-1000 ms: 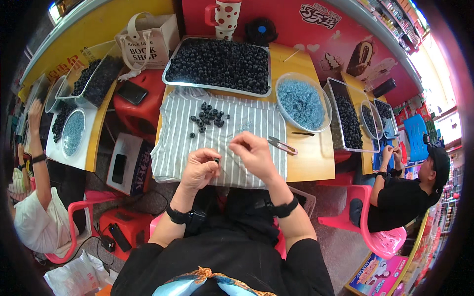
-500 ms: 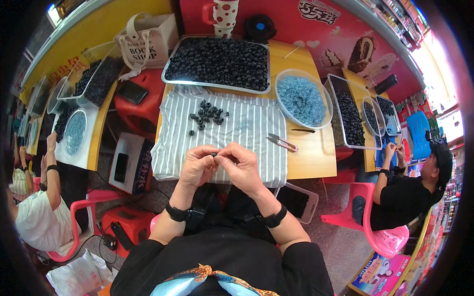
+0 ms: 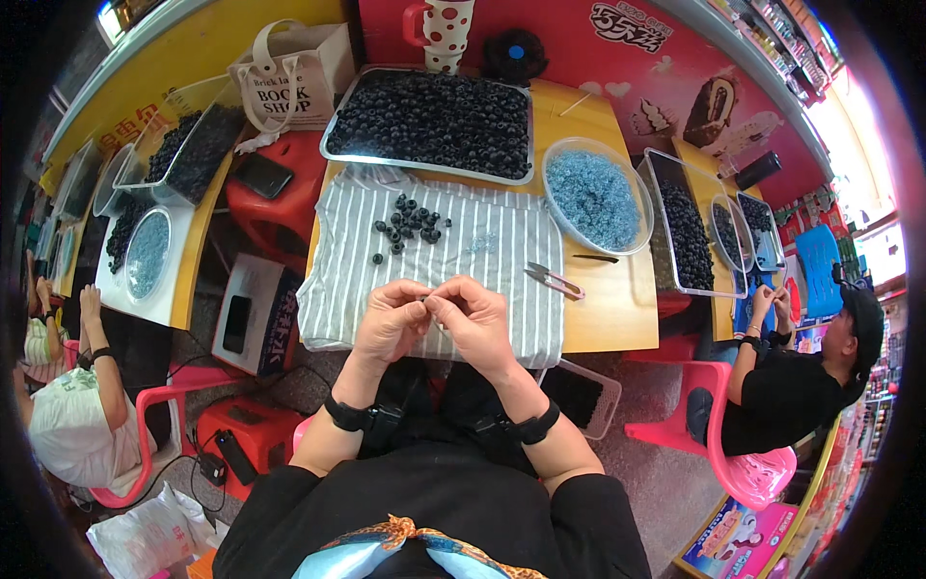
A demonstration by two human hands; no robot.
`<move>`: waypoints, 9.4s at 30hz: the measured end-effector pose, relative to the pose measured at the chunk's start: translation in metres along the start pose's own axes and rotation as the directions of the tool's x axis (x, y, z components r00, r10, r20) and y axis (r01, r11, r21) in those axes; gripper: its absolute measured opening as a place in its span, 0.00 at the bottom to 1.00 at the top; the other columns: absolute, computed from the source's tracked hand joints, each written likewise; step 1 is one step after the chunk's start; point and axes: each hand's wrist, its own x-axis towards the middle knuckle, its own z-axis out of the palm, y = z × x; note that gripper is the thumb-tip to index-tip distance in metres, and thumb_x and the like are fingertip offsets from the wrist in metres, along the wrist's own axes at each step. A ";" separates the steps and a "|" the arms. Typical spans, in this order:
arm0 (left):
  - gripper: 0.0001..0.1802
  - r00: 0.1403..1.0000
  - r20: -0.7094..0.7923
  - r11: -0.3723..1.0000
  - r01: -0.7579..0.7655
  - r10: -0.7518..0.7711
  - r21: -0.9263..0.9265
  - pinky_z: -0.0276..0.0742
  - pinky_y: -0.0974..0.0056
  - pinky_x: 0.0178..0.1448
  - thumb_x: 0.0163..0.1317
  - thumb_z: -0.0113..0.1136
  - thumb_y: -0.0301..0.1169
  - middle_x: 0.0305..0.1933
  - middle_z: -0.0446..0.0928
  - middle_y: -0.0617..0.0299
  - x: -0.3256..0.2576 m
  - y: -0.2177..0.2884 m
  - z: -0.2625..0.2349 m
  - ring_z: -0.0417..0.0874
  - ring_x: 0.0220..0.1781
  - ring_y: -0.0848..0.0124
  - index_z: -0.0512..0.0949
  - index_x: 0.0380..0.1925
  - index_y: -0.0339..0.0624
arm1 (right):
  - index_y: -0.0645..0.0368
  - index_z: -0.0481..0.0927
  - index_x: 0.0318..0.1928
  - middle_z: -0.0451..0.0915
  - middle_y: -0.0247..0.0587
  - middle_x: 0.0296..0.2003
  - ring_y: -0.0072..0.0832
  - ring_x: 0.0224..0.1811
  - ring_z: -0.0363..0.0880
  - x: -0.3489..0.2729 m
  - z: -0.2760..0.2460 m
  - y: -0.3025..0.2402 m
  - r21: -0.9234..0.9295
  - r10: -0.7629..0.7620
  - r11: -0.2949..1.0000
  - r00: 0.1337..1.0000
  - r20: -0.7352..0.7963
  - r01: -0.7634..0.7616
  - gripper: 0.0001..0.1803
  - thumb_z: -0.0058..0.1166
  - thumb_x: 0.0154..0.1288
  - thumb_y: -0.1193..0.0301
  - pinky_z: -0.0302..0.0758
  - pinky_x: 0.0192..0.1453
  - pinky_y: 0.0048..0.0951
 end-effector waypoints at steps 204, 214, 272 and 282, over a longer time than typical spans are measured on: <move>0.11 0.998 -0.044 0.946 -0.065 0.054 -0.318 0.76 0.71 0.44 0.69 0.55 0.25 0.41 0.80 0.57 0.004 -0.001 0.002 0.80 0.40 0.70 0.77 0.49 0.33 | 0.60 0.75 0.34 0.81 0.53 0.35 0.54 0.37 0.80 0.099 -0.011 0.006 -0.894 0.121 0.426 0.970 0.208 0.139 0.08 0.59 0.58 0.71 0.75 0.40 0.49; 0.11 0.998 -0.030 0.960 -0.058 0.052 -0.274 0.76 0.71 0.43 0.69 0.56 0.25 0.41 0.80 0.58 0.005 -0.001 0.004 0.79 0.39 0.70 0.78 0.48 0.33 | 0.62 0.76 0.33 0.80 0.52 0.28 0.52 0.30 0.79 0.105 -0.018 0.025 -0.872 -0.154 0.380 0.950 0.270 0.309 0.09 0.61 0.56 0.71 0.73 0.35 0.45; 0.11 0.995 -0.068 0.984 -0.089 0.079 -0.153 0.76 0.70 0.44 0.67 0.57 0.24 0.44 0.80 0.60 0.002 -0.004 0.004 0.81 0.41 0.73 0.80 0.48 0.33 | 0.67 0.77 0.32 0.76 0.41 0.29 0.27 0.27 0.78 0.025 -0.002 -0.024 -0.525 -0.270 0.753 0.914 0.304 0.397 0.06 0.60 0.54 0.86 0.73 0.30 0.24; 0.25 1.000 -0.001 0.979 0.005 -0.006 -0.206 0.81 0.65 0.54 0.65 0.60 0.22 0.48 0.80 0.58 0.001 0.005 0.007 0.83 0.51 0.68 0.69 0.62 0.32 | 0.63 0.82 0.45 0.77 0.33 0.27 0.16 0.31 0.76 0.043 -0.018 -0.037 -0.368 0.195 0.929 0.886 0.420 -0.030 0.16 0.63 0.55 0.84 0.73 0.33 0.21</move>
